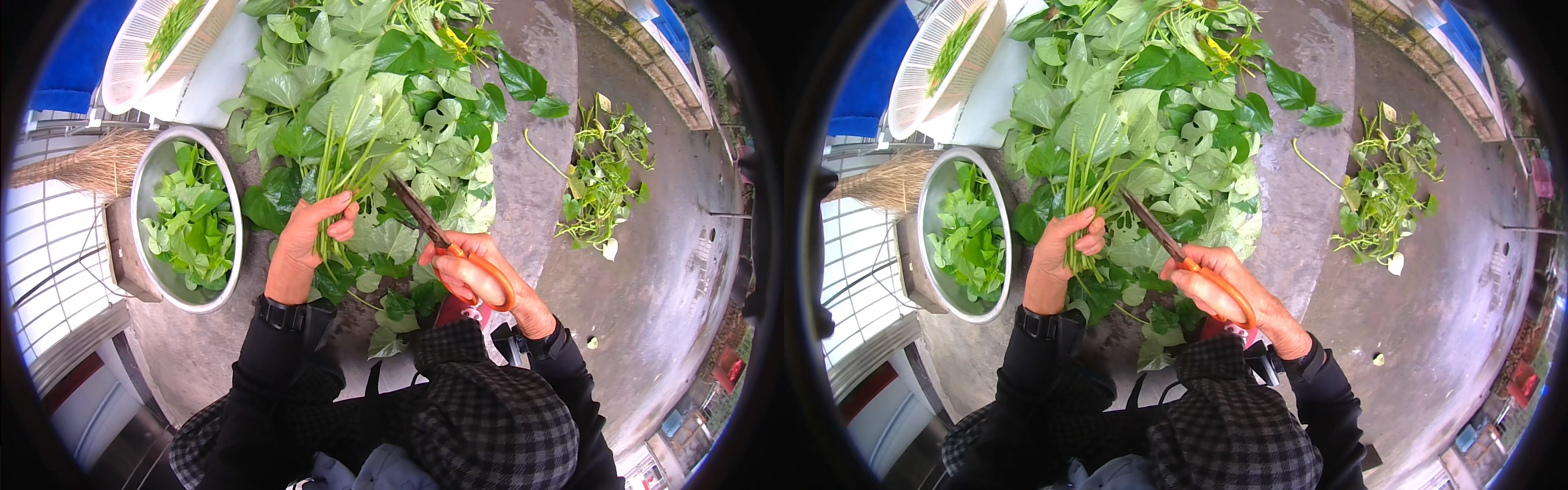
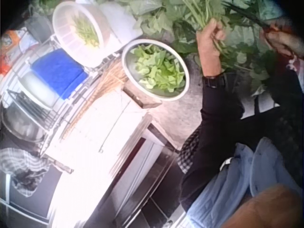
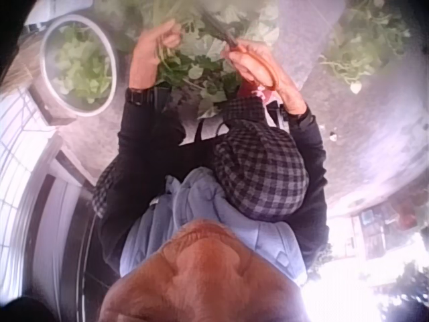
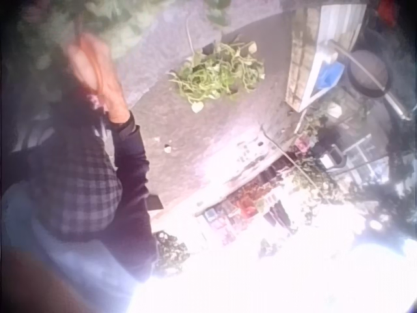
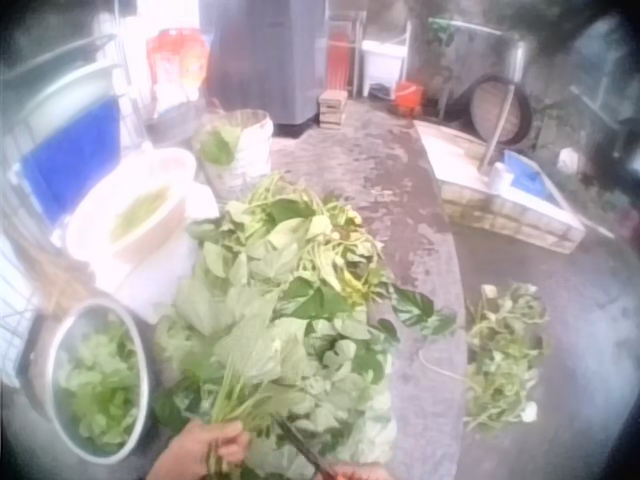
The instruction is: The person uses orange-handled scissors to trim stems from a pile of leafy green vegetables on a concrete surface. Trimmed leaves are placed into a metal bowl, and the person also removes leaves by hand from the stems.
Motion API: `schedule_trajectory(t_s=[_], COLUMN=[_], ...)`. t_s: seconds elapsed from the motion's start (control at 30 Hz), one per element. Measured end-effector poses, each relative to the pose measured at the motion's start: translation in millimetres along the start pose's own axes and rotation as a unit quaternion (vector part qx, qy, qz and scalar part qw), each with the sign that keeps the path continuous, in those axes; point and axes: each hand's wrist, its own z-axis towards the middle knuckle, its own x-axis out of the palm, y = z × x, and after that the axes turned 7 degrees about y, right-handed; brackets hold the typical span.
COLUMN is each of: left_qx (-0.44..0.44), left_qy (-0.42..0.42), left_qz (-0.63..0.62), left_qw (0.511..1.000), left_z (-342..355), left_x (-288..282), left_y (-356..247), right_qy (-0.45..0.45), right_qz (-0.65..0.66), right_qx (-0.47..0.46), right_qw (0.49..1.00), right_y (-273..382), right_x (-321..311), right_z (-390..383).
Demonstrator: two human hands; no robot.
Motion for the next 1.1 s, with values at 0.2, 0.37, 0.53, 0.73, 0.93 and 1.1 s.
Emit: schedule_trajectory(t_s=[0.2, 0.37, 0.53, 0.73, 0.93, 1.1], left_qx=[-0.023, -0.03, -0.027, -0.021, 0.002, -0.005], left_qy=[0.08, 0.048, 0.06, 0.059, 0.158, 0.164], left_qz=[-0.065, -0.052, -0.035, -0.036, -0.072, -0.076], left_qw=[0.994, 0.997, 0.997, 0.997, 0.985, 0.983], left_z=[1, -3, -3, -4, -8, -8], left_x=[-7, 2, 5, -4, -21, -20], left_y=[3, 5, 6, 7, 4, 11], right_qy=[-0.06, -0.079, -0.09, -0.096, -0.089, -0.113], right_qz=[-0.214, -0.236, -0.236, -0.113, 0.06, 0.033], right_qx=[-0.043, -0.047, -0.038, -0.024, -0.027, -0.124], right_qw=[0.974, 0.967, 0.967, 0.989, 0.994, 0.985], right_y=[-5, -11, -15, -17, -11, -10], right_x=[4, 3, 2, 1, -7, 1], right_z=[18, 26, 28, 26, 18, 43])
